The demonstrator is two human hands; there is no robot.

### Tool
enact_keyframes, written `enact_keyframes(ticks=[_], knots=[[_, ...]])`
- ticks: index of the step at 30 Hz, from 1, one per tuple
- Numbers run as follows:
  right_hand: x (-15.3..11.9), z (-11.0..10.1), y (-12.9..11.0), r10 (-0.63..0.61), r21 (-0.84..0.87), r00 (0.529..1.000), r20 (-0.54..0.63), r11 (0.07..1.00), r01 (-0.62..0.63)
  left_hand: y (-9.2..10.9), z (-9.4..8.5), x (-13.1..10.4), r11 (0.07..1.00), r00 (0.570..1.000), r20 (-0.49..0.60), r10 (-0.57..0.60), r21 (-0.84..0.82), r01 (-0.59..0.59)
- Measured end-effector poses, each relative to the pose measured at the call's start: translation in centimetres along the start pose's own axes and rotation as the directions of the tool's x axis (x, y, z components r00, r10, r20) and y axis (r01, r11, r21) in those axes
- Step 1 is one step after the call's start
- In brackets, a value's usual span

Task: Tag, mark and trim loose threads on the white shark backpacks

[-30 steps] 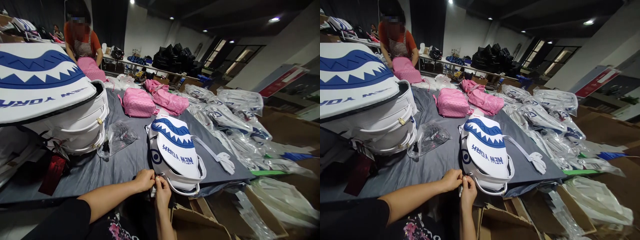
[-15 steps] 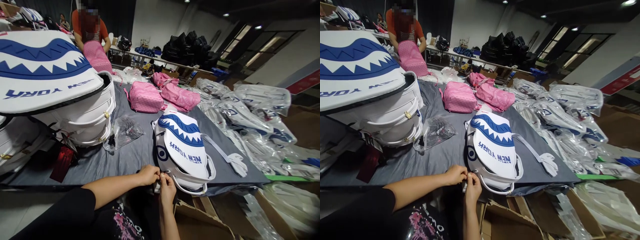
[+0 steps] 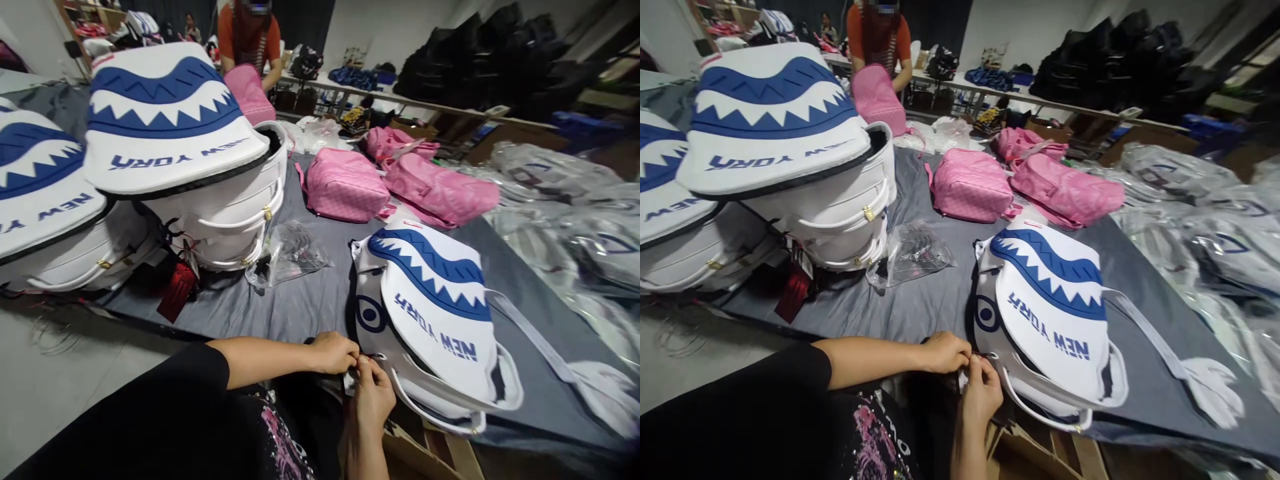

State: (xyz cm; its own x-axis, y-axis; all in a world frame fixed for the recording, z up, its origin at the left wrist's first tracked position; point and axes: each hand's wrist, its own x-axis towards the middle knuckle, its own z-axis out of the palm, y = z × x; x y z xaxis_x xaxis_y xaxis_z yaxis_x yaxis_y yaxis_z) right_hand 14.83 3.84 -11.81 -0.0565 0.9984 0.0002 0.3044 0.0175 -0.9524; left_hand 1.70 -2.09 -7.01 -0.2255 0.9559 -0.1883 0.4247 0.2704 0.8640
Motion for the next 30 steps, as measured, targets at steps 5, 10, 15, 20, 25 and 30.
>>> enact_keyframes(ticks=[5,10,15,20,25,30], knots=[[0.1,-0.3,-0.2,0.04,-0.011,0.999,-0.008,0.999,-0.04,-0.2,-0.4,-0.2,1.0,1.0,-0.028,0.013,-0.018,-0.013],[0.3,0.0,0.1,0.057,-0.062,0.998,-0.012,0.996,-0.057,-0.1,-0.3,-1.2,0.999,0.993,-0.115,0.038,-0.023,-0.041],[0.4,-1.1,-1.4,0.01,-0.201,0.998,0.06,0.98,0.002,-0.5,-1.2,-2.2,0.991,0.976,-0.177,0.129,-0.005,-0.132],[-1.9,-2.1,-5.8,-0.258,-0.695,0.945,0.202,0.641,0.324,-6.0,-7.1,-6.4,0.952,0.832,-0.484,0.272,0.261,-0.16],[-1.0,2.8,-6.6,-0.378,-0.475,0.808,0.452,0.664,0.577,-13.2,-15.6,-11.7,0.906,0.781,-0.583,0.225,0.42,0.052],[6.2,4.0,-5.4,-0.135,-0.64,0.941,0.31,0.702,0.312,-16.2,-20.4,-13.7,0.86,0.908,-0.331,0.256,0.507,-0.057]])
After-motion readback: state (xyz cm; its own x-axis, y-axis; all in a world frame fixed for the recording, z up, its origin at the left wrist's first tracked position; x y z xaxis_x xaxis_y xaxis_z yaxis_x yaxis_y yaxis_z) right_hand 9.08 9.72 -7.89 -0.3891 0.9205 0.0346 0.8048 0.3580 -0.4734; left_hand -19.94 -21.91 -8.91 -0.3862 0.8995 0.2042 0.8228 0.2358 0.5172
